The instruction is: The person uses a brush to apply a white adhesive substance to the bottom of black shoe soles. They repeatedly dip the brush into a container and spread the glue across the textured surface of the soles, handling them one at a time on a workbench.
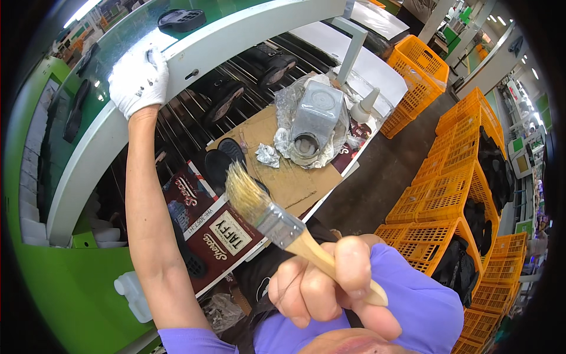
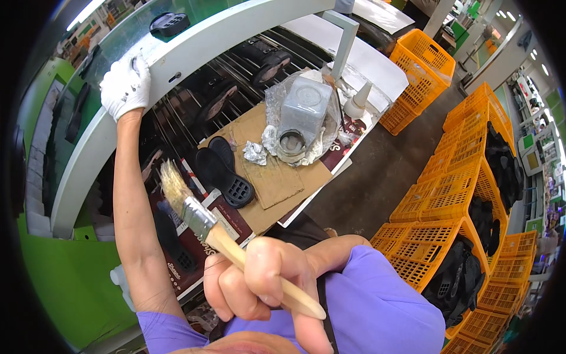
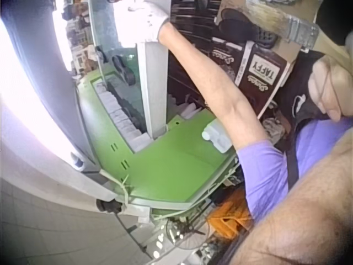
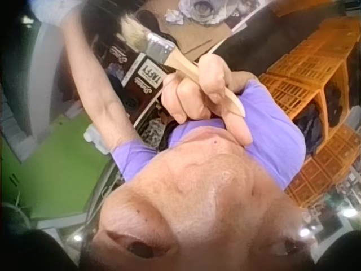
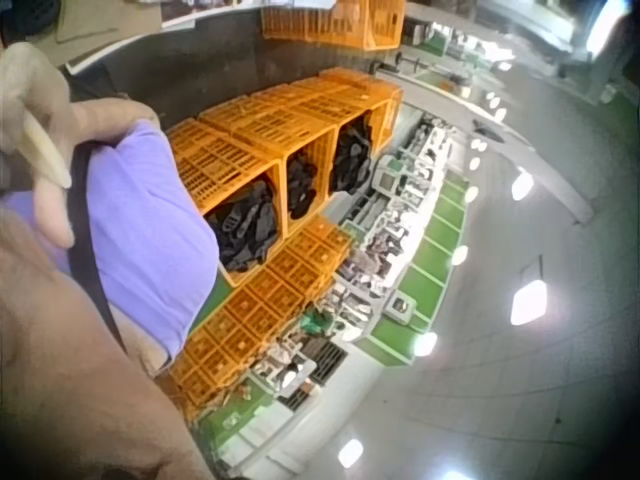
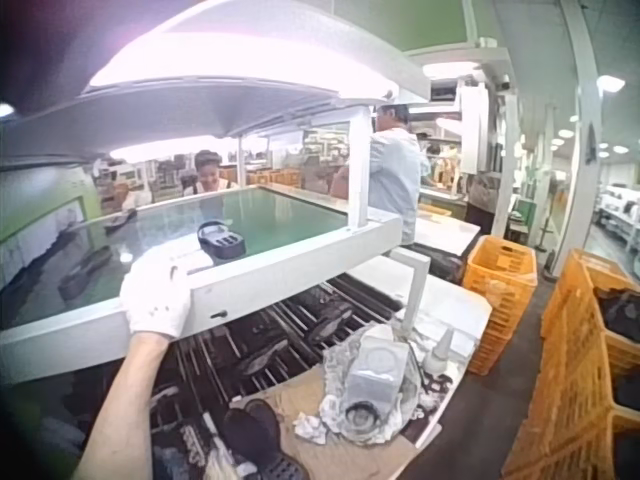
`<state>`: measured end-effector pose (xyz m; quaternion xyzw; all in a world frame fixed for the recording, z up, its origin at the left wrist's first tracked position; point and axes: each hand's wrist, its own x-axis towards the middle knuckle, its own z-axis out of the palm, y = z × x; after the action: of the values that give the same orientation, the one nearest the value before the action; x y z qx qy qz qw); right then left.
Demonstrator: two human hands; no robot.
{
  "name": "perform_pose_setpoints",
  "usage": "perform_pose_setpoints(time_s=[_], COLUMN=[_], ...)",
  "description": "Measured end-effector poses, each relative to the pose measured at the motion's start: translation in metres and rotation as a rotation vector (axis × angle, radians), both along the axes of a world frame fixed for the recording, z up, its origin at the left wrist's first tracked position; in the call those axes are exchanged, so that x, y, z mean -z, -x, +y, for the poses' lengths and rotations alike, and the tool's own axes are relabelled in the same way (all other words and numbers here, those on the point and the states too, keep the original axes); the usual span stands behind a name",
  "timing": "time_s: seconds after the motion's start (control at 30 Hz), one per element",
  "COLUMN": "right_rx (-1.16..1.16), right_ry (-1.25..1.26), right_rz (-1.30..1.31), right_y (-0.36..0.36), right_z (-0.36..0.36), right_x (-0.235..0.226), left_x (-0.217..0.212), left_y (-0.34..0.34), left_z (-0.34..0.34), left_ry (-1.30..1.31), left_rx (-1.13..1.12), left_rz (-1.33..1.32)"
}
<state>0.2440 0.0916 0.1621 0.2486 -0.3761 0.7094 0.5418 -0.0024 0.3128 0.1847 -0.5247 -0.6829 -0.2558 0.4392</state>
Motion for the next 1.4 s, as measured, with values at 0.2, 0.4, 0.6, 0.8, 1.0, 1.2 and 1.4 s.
perform_pose_setpoints(time_s=[0.2,0.4,0.6,0.8,1.0,1.2,1.4], right_rx=[0.054,0.114,0.145,0.349,0.300,0.206,0.124], right_ry=[-0.080,0.207,0.190,0.208,0.213,0.204,0.212], right_rz=[0.010,-0.332,-0.550,-0.752,-0.739,-0.724,-0.710], right_y=[0.007,0.000,0.002,0.006,0.008,0.010,0.010], right_z=[0.017,0.022,0.026,0.026,0.028,0.028,0.027], right_x=[0.029,0.037,0.051,0.059,0.063,0.070,0.068], left_x=[0.000,0.002,0.001,-0.001,-0.001,-0.001,-0.003], left_y=[0.000,0.002,0.001,-0.001,-0.001,0.003,0.002], left_z=[0.000,0.001,0.002,-0.002,-0.002,0.000,-0.002], left_ry=[-0.001,-0.013,0.003,-0.009,0.006,0.066,0.115], left_rx=[-0.018,-0.005,-0.024,0.036,0.011,-0.001,-0.018], left_rz=[0.010,0.006,0.009,-0.022,-0.016,-0.018,-0.037])
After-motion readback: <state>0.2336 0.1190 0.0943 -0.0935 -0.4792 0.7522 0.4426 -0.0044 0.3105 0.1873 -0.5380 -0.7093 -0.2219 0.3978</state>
